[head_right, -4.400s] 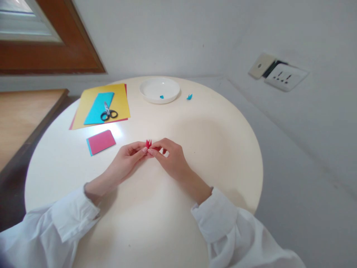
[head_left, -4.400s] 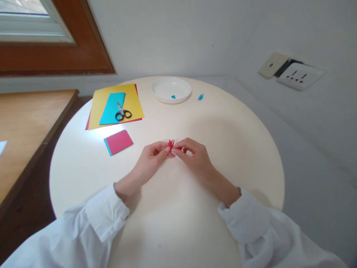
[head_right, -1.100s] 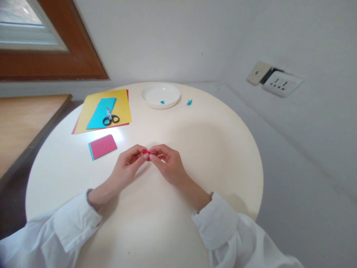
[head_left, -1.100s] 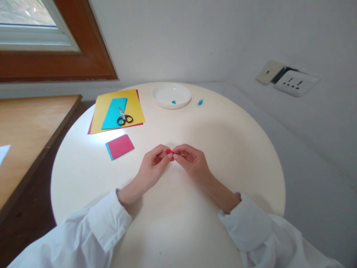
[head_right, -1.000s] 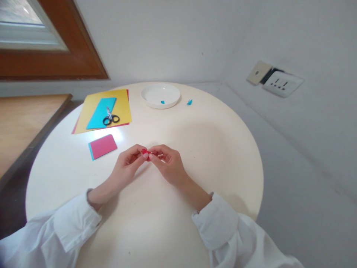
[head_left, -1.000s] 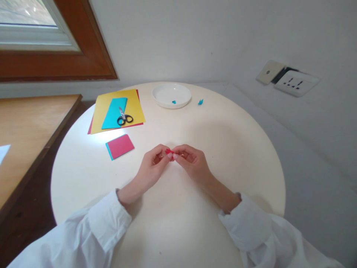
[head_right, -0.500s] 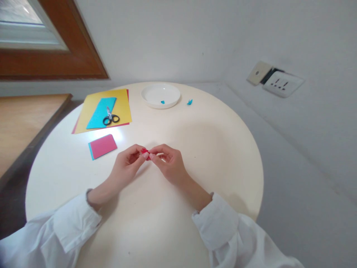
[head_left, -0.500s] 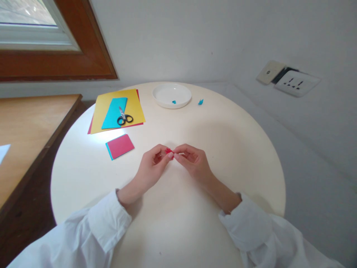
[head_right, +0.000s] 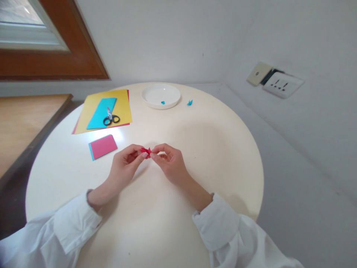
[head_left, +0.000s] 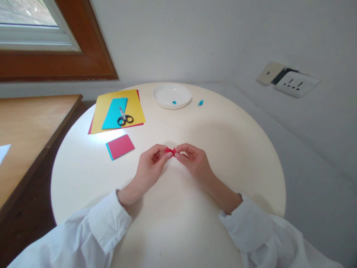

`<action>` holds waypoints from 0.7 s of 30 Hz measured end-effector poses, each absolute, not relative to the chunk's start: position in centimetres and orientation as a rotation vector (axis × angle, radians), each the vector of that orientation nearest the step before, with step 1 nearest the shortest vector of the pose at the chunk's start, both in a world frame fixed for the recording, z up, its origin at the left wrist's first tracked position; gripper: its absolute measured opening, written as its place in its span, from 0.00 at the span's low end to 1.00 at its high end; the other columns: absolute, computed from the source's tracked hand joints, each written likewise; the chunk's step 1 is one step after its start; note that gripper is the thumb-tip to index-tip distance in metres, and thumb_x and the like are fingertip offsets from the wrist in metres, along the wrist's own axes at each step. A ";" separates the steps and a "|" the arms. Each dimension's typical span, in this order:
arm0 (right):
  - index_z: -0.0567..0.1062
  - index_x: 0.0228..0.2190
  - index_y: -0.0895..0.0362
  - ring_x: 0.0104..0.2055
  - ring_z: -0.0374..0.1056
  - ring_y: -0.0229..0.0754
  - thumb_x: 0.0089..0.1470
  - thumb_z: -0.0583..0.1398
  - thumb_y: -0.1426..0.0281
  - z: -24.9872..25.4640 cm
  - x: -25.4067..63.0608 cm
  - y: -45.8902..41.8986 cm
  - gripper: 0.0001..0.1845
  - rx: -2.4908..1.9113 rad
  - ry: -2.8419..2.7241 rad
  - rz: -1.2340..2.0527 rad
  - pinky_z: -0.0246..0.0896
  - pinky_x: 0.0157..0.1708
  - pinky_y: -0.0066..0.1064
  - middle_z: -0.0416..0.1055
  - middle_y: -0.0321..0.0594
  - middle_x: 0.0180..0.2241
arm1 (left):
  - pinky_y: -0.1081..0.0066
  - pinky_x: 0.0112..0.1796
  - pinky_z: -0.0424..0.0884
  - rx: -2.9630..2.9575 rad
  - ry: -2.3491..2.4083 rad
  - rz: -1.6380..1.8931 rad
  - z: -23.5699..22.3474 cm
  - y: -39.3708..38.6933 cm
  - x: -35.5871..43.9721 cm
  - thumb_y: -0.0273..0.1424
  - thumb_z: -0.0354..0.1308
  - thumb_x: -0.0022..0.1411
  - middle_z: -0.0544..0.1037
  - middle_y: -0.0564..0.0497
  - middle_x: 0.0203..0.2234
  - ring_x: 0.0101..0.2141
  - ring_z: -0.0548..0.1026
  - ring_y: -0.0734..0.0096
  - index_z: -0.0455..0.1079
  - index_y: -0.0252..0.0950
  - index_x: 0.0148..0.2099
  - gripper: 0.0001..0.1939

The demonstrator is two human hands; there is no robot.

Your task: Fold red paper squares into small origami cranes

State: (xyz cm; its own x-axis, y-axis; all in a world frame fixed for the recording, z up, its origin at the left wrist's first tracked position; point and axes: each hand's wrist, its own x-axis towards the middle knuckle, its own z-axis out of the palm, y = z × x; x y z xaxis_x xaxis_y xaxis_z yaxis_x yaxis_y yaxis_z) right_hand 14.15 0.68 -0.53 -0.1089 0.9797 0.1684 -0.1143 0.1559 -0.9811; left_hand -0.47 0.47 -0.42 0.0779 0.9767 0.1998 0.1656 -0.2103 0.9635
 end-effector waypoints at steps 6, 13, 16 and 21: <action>0.72 0.24 0.56 0.30 0.65 0.36 0.43 0.62 0.66 -0.4 14.1 0.7 0.07 -1.049 -1.229 1.223 0.64 0.32 0.30 0.70 0.34 0.25 | 0.73 0.27 0.65 1.550 1.206 1.257 -0.4 0.4 -0.5 0.33 0.59 0.54 0.73 0.51 0.24 0.26 0.70 0.72 0.69 0.35 0.30 0.07; 0.70 0.23 0.56 0.28 0.65 0.36 0.41 0.63 0.65 -0.2 14.0 0.7 0.08 -1.083 -1.265 1.157 0.62 0.27 0.28 0.69 0.34 0.24 | 0.73 0.29 0.66 1.695 1.171 1.309 0.0 0.1 -0.5 0.27 0.57 0.55 0.73 0.51 0.26 0.28 0.70 0.73 0.67 0.35 0.31 0.01; 0.69 0.22 0.56 0.24 0.64 0.34 0.42 0.63 0.65 -0.2 14.0 0.8 0.08 -1.077 -1.240 1.183 0.61 0.25 0.28 0.68 0.33 0.21 | 0.72 0.30 0.66 1.722 1.138 1.320 -0.2 0.1 -0.6 0.27 0.57 0.55 0.72 0.51 0.27 0.29 0.69 0.73 0.67 0.36 0.32 0.01; 0.69 0.22 0.57 0.23 0.64 0.33 0.42 0.62 0.67 0.1 14.0 0.9 0.07 -1.072 -1.152 1.184 0.62 0.25 0.28 0.70 0.33 0.22 | 0.70 0.34 0.69 1.737 1.081 1.314 -0.7 0.1 -0.6 0.25 0.56 0.55 0.70 0.50 0.29 0.32 0.70 0.71 0.67 0.36 0.33 0.02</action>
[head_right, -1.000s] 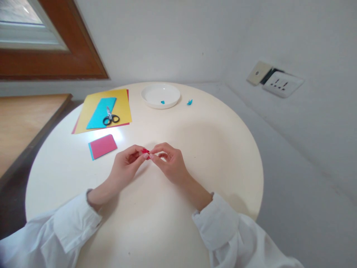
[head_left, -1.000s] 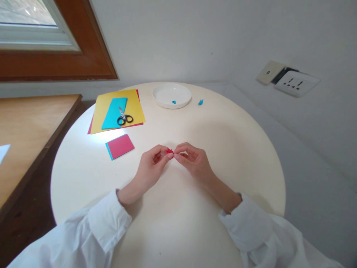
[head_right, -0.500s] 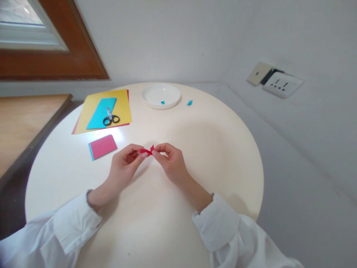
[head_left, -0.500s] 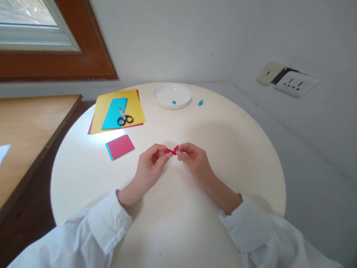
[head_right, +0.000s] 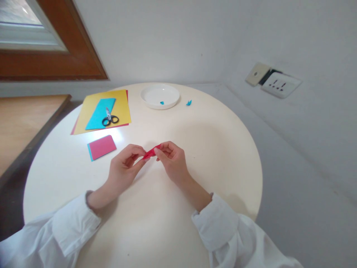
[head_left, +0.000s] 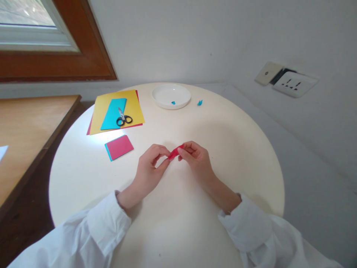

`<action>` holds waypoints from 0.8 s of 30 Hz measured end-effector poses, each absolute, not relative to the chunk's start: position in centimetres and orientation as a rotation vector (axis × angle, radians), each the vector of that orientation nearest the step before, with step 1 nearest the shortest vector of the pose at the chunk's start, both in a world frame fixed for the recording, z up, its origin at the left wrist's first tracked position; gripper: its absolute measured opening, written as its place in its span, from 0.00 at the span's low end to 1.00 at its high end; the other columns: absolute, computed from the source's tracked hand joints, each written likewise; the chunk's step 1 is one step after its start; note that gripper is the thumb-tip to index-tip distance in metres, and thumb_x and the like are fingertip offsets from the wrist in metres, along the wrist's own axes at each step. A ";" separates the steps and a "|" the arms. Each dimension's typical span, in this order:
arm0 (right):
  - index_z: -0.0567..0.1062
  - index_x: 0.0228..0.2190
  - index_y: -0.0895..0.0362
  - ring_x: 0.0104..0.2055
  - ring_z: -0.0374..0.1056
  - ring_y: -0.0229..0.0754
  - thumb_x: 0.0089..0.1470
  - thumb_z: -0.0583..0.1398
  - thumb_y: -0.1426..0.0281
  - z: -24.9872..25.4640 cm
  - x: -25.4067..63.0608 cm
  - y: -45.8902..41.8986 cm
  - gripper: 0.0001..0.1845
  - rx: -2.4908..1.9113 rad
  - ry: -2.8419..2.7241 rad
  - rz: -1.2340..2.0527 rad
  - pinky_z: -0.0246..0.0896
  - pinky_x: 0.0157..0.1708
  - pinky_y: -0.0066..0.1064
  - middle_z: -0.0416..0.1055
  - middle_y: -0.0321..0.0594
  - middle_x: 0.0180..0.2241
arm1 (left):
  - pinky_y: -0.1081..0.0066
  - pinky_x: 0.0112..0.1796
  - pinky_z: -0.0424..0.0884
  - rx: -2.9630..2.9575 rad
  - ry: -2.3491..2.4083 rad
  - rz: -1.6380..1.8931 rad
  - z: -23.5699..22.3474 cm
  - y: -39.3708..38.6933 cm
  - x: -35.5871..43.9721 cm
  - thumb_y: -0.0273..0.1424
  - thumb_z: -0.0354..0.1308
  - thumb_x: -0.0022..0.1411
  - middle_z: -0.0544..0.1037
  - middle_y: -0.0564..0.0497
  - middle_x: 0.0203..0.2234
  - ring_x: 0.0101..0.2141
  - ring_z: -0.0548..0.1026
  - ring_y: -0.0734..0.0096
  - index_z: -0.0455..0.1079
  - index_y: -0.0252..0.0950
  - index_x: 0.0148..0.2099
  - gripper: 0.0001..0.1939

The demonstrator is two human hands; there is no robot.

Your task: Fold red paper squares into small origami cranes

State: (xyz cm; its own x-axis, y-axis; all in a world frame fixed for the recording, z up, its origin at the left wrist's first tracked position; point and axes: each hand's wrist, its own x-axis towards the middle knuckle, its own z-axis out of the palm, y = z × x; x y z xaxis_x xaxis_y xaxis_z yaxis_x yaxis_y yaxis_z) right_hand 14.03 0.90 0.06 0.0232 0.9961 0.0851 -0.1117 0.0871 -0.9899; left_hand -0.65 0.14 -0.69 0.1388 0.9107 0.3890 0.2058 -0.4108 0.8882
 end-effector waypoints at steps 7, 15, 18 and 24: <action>0.70 0.23 0.56 0.28 0.68 0.36 0.42 0.62 0.68 0.0 14.1 0.9 0.06 -1.092 -1.157 1.160 0.63 0.31 0.30 0.72 0.34 0.24 | 0.70 0.40 0.70 1.554 0.939 1.223 0.4 -0.3 -0.3 0.27 0.57 0.54 0.72 0.48 0.35 0.38 0.71 0.70 0.66 0.36 0.35 0.04; 0.71 0.22 0.56 0.28 0.67 0.37 0.41 0.63 0.65 -0.3 14.0 0.9 0.08 -1.093 -1.208 1.192 0.62 0.28 0.29 0.71 0.34 0.23 | 0.72 0.29 0.68 1.418 1.065 1.176 0.8 -0.1 -0.2 0.31 0.59 0.52 0.73 0.51 0.24 0.29 0.71 0.72 0.66 0.35 0.30 0.05; 0.71 0.22 0.56 0.27 0.65 0.36 0.41 0.62 0.66 -0.4 14.0 0.9 0.07 -1.090 -1.182 1.182 0.62 0.29 0.29 0.69 0.33 0.23 | 0.72 0.31 0.67 1.444 1.061 1.178 0.6 0.0 -0.1 0.24 0.57 0.48 0.72 0.52 0.25 0.30 0.71 0.72 0.65 0.35 0.29 0.04; 0.70 0.21 0.57 0.25 0.63 0.34 0.42 0.62 0.68 -0.4 13.9 0.9 0.06 -1.085 -1.203 1.190 0.60 0.28 0.28 0.68 0.32 0.20 | 0.72 0.32 0.65 1.539 1.079 1.202 0.5 0.0 -0.1 0.20 0.53 0.47 0.70 0.52 0.26 0.30 0.69 0.73 0.63 0.36 0.28 0.06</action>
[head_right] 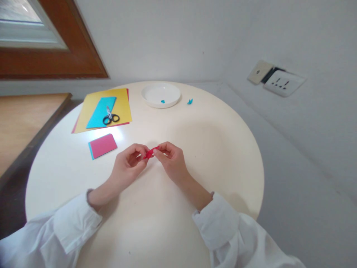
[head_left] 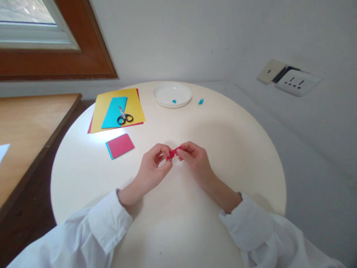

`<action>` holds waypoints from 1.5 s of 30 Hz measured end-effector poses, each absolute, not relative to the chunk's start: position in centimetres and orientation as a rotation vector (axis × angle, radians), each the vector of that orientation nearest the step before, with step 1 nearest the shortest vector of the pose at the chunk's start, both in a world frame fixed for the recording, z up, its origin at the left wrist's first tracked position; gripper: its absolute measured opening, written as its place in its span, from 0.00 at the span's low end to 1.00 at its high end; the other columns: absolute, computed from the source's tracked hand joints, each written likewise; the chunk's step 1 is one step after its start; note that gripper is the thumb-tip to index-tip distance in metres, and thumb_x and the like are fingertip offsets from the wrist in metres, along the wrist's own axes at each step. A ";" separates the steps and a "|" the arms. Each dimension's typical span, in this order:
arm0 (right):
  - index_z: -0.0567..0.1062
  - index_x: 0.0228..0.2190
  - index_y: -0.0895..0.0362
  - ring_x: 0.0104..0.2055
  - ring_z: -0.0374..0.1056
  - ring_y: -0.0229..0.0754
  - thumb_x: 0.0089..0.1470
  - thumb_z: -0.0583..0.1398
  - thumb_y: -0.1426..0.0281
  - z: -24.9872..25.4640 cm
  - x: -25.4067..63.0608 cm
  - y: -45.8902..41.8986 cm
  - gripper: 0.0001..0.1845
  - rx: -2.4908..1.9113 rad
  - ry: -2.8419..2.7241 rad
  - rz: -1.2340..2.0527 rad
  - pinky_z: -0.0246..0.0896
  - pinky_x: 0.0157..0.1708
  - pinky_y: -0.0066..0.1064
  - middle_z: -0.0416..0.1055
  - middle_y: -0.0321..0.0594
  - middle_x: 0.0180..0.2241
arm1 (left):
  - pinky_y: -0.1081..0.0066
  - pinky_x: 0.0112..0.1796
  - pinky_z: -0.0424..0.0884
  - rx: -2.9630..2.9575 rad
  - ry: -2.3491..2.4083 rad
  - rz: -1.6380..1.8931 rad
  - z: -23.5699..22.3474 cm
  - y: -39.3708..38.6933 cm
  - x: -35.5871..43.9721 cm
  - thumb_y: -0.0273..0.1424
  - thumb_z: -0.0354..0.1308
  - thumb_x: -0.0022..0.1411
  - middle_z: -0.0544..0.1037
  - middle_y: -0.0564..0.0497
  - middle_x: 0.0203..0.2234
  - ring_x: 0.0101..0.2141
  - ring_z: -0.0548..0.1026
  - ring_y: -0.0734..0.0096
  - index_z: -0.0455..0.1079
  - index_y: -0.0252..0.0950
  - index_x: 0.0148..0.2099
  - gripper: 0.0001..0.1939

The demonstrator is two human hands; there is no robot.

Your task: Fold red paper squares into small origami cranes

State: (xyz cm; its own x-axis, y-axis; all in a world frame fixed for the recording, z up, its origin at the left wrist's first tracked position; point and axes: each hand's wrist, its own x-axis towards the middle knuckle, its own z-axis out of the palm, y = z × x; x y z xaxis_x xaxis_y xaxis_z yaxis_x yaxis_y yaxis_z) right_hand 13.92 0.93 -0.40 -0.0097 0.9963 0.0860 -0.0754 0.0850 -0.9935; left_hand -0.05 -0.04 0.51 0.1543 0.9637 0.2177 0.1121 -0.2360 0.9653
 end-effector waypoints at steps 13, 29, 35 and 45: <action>0.71 0.21 0.56 0.26 0.65 0.36 0.41 0.63 0.66 -0.4 13.8 0.7 0.08 -1.103 -1.316 1.097 0.62 0.26 0.28 0.69 0.34 0.22 | 0.74 0.27 0.61 1.602 1.164 1.215 -0.1 0.3 -0.3 0.24 0.55 0.51 0.67 0.55 0.22 0.25 0.65 0.75 0.62 0.36 0.27 0.05; 0.71 0.22 0.57 0.28 0.66 0.36 0.43 0.63 0.68 -0.2 14.0 0.6 0.06 -1.059 -1.365 1.065 0.63 0.28 0.28 0.68 0.35 0.24 | 0.73 0.30 0.63 1.653 1.100 1.252 -0.2 0.1 -0.3 0.22 0.53 0.53 0.68 0.54 0.24 0.27 0.66 0.75 0.61 0.36 0.27 0.06; 0.71 0.21 0.57 0.27 0.66 0.35 0.43 0.63 0.70 -0.2 13.8 0.4 0.06 -1.062 -1.361 1.039 0.63 0.28 0.27 0.68 0.34 0.23 | 0.74 0.29 0.63 1.666 1.125 1.236 -0.4 0.2 -0.2 0.22 0.53 0.53 0.68 0.54 0.23 0.27 0.66 0.75 0.61 0.36 0.27 0.06; 0.71 0.21 0.57 0.27 0.65 0.35 0.44 0.63 0.68 -0.4 14.0 0.5 0.07 -1.080 -1.405 0.993 0.62 0.27 0.27 0.68 0.34 0.22 | 0.75 0.25 0.61 1.437 1.149 1.118 0.6 0.2 -0.1 0.31 0.58 0.53 0.70 0.54 0.21 0.23 0.65 0.76 0.68 0.34 0.29 0.05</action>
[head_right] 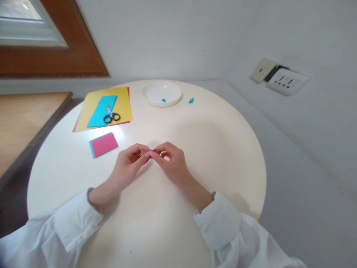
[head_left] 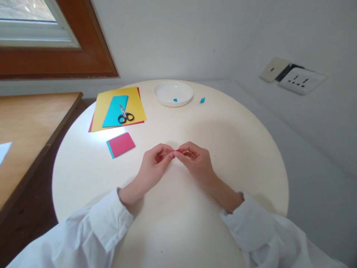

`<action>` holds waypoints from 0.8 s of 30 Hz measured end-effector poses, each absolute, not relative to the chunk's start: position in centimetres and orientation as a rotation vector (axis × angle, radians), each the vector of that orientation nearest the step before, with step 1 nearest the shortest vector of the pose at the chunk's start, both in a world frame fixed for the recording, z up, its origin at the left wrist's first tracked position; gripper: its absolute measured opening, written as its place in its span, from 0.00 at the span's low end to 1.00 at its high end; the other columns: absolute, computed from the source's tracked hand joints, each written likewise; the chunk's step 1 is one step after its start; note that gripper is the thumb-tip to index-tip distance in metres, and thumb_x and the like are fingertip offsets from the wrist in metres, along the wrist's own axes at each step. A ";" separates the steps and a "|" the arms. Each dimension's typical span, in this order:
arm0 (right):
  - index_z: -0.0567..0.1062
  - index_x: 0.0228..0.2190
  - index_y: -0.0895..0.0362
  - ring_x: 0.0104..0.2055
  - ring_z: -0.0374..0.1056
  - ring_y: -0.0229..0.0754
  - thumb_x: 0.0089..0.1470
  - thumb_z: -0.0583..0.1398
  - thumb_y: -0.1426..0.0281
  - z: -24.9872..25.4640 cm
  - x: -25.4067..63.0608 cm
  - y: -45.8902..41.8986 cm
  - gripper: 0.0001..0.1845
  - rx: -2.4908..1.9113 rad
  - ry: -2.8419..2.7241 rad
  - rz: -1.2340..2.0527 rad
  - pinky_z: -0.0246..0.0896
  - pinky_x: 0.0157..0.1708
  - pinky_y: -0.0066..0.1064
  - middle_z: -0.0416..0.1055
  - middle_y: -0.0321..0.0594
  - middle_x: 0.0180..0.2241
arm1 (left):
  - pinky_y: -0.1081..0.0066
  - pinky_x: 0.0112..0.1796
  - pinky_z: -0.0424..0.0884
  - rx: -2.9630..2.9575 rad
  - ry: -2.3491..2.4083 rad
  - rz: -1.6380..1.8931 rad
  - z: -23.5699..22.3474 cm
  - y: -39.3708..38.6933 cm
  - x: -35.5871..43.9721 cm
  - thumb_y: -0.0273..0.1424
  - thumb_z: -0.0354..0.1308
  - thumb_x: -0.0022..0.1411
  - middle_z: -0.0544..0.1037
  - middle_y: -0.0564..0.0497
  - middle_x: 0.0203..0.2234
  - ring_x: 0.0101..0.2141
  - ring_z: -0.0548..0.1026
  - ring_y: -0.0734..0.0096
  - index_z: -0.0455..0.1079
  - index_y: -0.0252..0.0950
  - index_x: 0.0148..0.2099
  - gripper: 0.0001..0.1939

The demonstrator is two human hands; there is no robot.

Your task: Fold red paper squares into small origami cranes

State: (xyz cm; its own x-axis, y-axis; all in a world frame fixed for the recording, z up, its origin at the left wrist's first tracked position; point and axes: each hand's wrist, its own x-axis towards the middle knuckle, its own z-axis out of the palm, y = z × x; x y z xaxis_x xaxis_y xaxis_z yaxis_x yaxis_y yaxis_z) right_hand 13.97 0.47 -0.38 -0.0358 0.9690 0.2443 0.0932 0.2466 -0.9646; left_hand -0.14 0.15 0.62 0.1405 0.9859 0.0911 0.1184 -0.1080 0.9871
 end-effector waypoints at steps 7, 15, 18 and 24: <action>0.72 0.23 0.56 0.28 0.68 0.35 0.45 0.62 0.70 -0.7 14.0 0.6 0.04 -1.012 -1.373 1.050 0.65 0.29 0.28 0.70 0.35 0.25 | 0.74 0.28 0.64 1.218 1.068 1.141 0.2 0.3 -0.2 0.32 0.60 0.52 0.71 0.54 0.22 0.26 0.68 0.75 0.69 0.34 0.28 0.06; 0.72 0.23 0.56 0.27 0.66 0.34 0.44 0.62 0.71 -0.9 14.0 0.7 0.03 -0.992 -1.341 1.134 0.66 0.29 0.27 0.69 0.33 0.24 | 0.72 0.37 0.68 0.832 0.768 1.060 0.2 0.3 -0.1 0.30 0.63 0.50 0.73 0.53 0.23 0.29 0.70 0.76 0.71 0.33 0.27 0.06; 0.73 0.23 0.56 0.27 0.66 0.34 0.43 0.62 0.71 -0.9 14.1 0.7 0.02 -0.985 -1.332 1.158 0.66 0.29 0.28 0.70 0.33 0.24 | 0.72 0.38 0.68 0.735 0.709 0.987 0.1 0.3 -0.2 0.28 0.63 0.50 0.73 0.53 0.24 0.29 0.71 0.77 0.72 0.33 0.27 0.04; 0.73 0.23 0.56 0.27 0.67 0.35 0.43 0.63 0.70 -0.8 14.3 0.6 0.03 -0.982 -1.325 1.203 0.66 0.29 0.28 0.70 0.33 0.23 | 0.72 0.38 0.70 0.664 0.669 0.925 0.1 0.4 -0.4 0.26 0.61 0.52 0.73 0.52 0.24 0.29 0.71 0.76 0.72 0.32 0.28 0.03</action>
